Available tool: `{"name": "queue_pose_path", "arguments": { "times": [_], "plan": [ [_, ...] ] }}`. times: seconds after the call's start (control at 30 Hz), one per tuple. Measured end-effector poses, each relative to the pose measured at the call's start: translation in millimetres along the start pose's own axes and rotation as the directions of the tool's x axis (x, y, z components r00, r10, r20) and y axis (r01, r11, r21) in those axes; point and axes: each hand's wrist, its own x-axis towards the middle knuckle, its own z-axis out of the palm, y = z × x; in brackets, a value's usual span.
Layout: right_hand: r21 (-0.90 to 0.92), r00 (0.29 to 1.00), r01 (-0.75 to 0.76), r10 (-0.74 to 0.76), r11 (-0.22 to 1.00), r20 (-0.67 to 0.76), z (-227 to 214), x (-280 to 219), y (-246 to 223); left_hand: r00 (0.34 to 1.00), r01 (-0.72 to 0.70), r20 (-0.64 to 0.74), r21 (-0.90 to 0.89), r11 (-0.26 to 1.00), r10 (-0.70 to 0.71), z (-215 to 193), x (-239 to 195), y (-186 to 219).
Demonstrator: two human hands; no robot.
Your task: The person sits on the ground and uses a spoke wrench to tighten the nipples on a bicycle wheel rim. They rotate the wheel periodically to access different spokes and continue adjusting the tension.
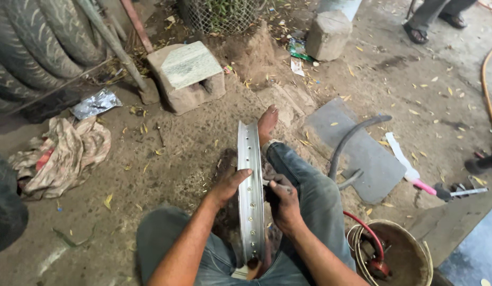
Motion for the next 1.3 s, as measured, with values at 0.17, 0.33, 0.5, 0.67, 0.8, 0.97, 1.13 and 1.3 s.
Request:
{"name": "queue_pose_path", "arguments": {
  "times": [0.17, 0.33, 0.5, 0.67, 0.8, 0.97, 1.13, 1.3],
  "plan": [
    [-0.114, 0.990, 0.016, -0.031, 0.993, -0.134, 8, -12, -5, 0.995, 0.089, -0.031, -0.150, 0.985, -0.094, 9, -10, -15],
    [-0.108, 0.978, -0.049, 0.026, 0.993, -0.207, 11, 27, -17, 0.994, 0.106, 0.038, -0.244, 0.964, -0.100, 8, -8, -30],
    [-0.386, 0.987, -0.128, 0.079, 0.913, -0.141, 27, 66, -25, 0.996, 0.091, 0.023, -0.189, 0.978, -0.089, 12, -7, -34],
    [-0.392, 0.980, -0.198, 0.184, 0.898, -0.075, 34, 84, -27, 0.993, 0.120, -0.007, -0.153, 0.981, -0.122, 9, -10, -26],
    [-0.499, 0.996, -0.063, 0.023, 0.864, -0.087, 21, 71, -16, 0.994, 0.113, 0.025, -0.204, 0.973, -0.110, 5, -15, -27],
    [-0.337, 0.952, -0.045, -0.062, 0.940, -0.299, 17, 34, -10, 0.963, 0.264, 0.009, -0.216, 0.940, -0.269, -4, -8, -30],
    [-0.113, 0.962, -0.162, 0.131, 0.980, -0.241, 26, -19, -9, 0.956, 0.278, -0.005, -0.295, 0.914, -0.292, -15, -16, -42],
    [-0.484, 0.991, 0.021, -0.080, 0.875, -0.102, 29, -21, -14, 0.966, 0.258, 0.069, -0.328, 0.909, -0.249, -17, -27, -26]
  ]
}}
